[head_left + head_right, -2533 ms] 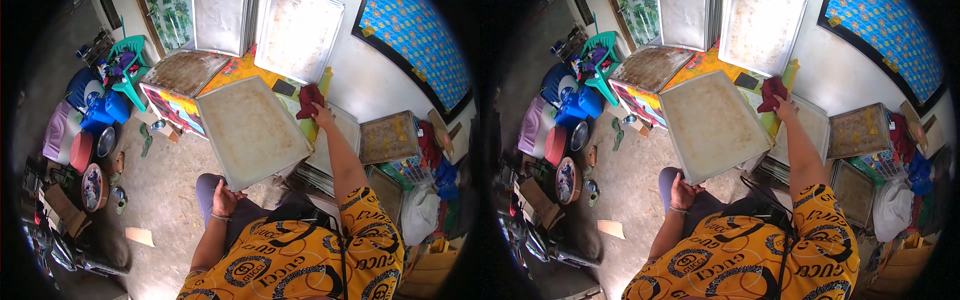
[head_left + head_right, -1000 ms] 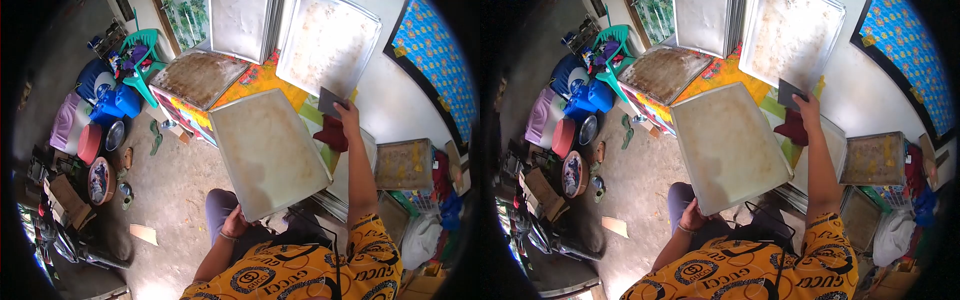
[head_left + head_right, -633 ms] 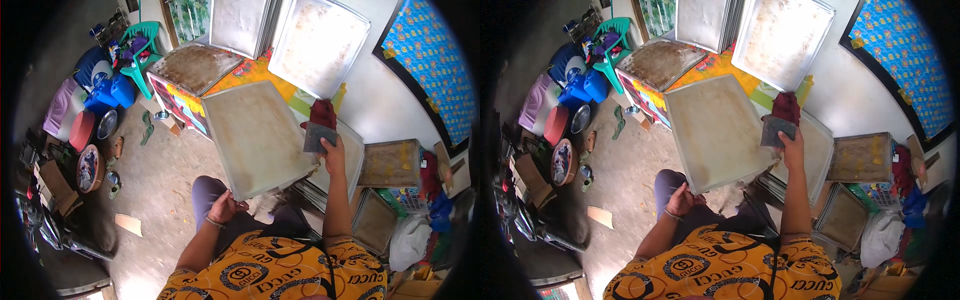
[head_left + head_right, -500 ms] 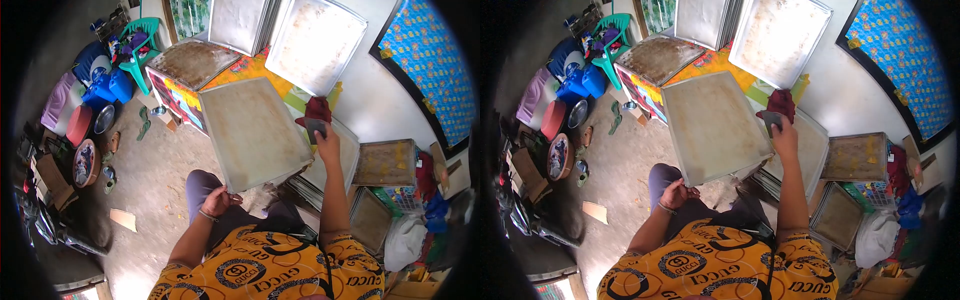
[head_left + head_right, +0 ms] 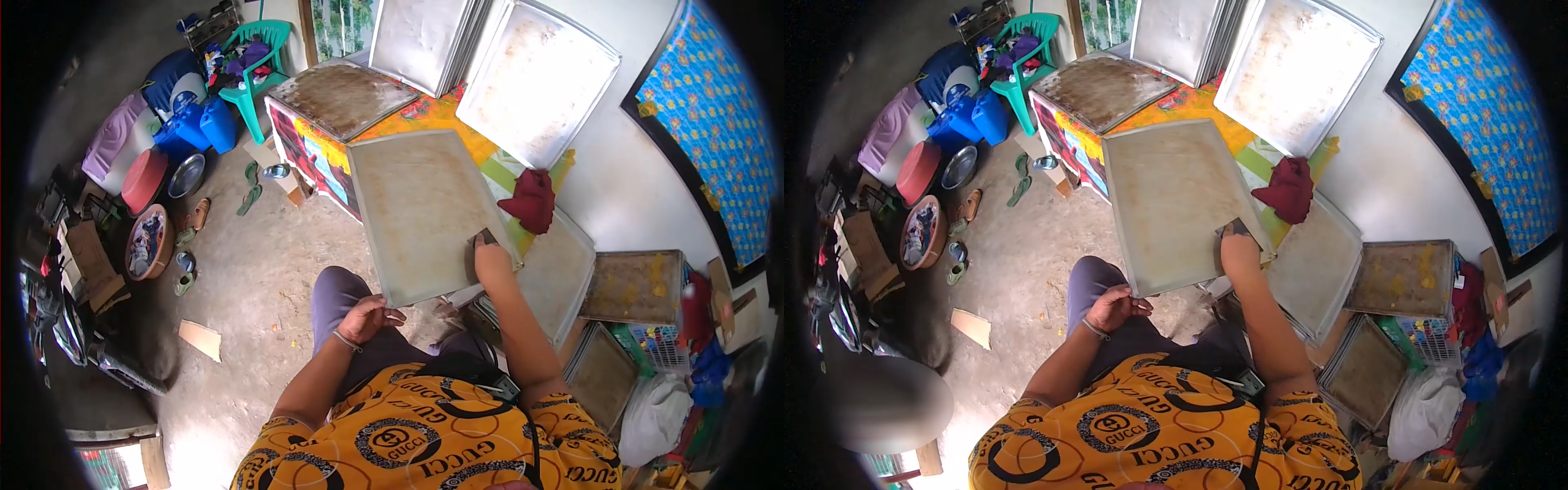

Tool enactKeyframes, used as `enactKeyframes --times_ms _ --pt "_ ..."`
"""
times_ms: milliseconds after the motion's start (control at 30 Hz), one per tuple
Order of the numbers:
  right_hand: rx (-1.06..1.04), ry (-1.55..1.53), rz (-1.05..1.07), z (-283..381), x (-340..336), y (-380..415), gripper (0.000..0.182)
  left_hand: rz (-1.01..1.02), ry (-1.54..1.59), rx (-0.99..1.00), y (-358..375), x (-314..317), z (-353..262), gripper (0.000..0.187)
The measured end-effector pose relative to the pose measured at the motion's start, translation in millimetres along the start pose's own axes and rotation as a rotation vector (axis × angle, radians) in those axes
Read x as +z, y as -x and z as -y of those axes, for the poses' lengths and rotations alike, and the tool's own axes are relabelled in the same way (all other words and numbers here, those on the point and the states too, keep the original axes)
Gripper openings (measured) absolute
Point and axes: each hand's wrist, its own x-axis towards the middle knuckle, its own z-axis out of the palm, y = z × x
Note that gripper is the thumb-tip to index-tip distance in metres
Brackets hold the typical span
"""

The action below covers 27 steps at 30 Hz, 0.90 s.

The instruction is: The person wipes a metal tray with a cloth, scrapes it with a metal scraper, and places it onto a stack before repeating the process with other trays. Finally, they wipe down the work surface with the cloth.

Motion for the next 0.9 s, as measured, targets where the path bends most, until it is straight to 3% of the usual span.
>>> enactKeyframes --times_ms 100,200,600,900 --pt "-0.027 0.12 -0.033 -1 28 -2 0.04 0.01 -0.01 0.002 1 5 -2 0.033" --pt "0.077 0.181 -0.079 3 44 -4 0.042 0.007 -0.028 0.007 3 9 -4 0.035" --pt "0.072 0.048 0.07 6 26 -1 0.043 0.021 -0.058 0.008 0 6 -4 0.037" --pt "0.049 0.168 -0.094 3 40 1 0.043 0.035 -0.04 0.017 3 10 -5 0.033"
